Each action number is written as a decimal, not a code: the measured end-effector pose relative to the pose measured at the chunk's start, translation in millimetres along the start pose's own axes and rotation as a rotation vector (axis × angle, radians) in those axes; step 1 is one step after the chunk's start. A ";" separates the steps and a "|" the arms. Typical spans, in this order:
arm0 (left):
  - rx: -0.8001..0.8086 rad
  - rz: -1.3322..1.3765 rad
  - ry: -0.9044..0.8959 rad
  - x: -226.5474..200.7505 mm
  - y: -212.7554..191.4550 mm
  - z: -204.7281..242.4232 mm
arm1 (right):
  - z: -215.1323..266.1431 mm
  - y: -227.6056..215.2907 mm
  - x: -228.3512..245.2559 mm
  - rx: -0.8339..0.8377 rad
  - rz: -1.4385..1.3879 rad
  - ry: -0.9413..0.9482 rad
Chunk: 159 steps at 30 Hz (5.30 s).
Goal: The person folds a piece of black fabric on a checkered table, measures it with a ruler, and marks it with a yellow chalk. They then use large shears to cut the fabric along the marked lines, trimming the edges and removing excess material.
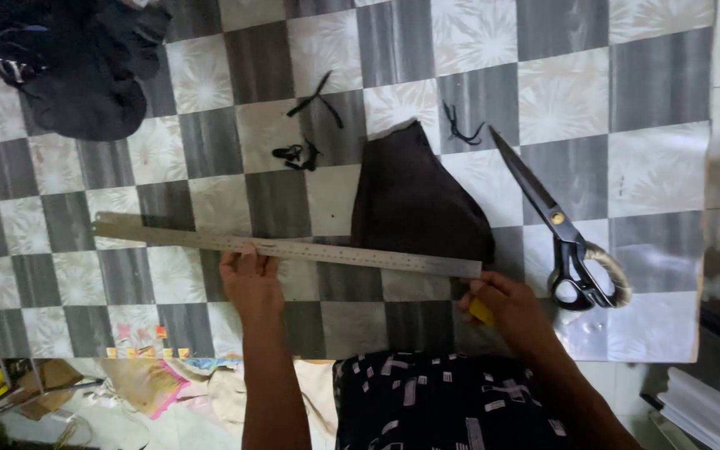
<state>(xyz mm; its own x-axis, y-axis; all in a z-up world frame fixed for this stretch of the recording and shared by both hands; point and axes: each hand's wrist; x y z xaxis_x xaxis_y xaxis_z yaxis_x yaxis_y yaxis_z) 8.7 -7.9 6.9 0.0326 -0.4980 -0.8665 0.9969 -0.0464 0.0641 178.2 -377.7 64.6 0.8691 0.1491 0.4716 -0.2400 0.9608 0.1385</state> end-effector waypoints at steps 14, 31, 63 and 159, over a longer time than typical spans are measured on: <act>-0.012 0.025 0.009 -13.8 10.1 9.0 | 12.8 12.6 21.9 -0.021 -0.004 0.034; -0.028 -0.008 0.023 6.8 -8.9 -18.1 | 50.8 -7.2 59.6 -0.083 0.386 -0.107; -0.041 -0.499 0.247 -24.8 9.8 42.4 | -13.3 11.8 18.5 -0.422 1.269 -0.632; 1.680 -0.938 1.877 -14.2 240.0 121.3 | 165.3 26.0 -43.8 -0.421 0.734 -0.183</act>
<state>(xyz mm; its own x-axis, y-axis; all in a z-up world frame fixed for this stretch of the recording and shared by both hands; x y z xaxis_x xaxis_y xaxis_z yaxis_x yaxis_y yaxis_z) 238.8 -117.0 94.6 0.7206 0.6704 -0.1770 0.0722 -0.3264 -0.9425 62.4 -397.8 191.4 0.4649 0.7605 0.4534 -0.5013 0.6482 -0.5732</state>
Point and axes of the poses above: each hand's wrist, its own z-axis away from the middle knuckle, its own y-axis out of the palm, x = y × z, and after that the axes turned 4 degrees about -z, right-handed
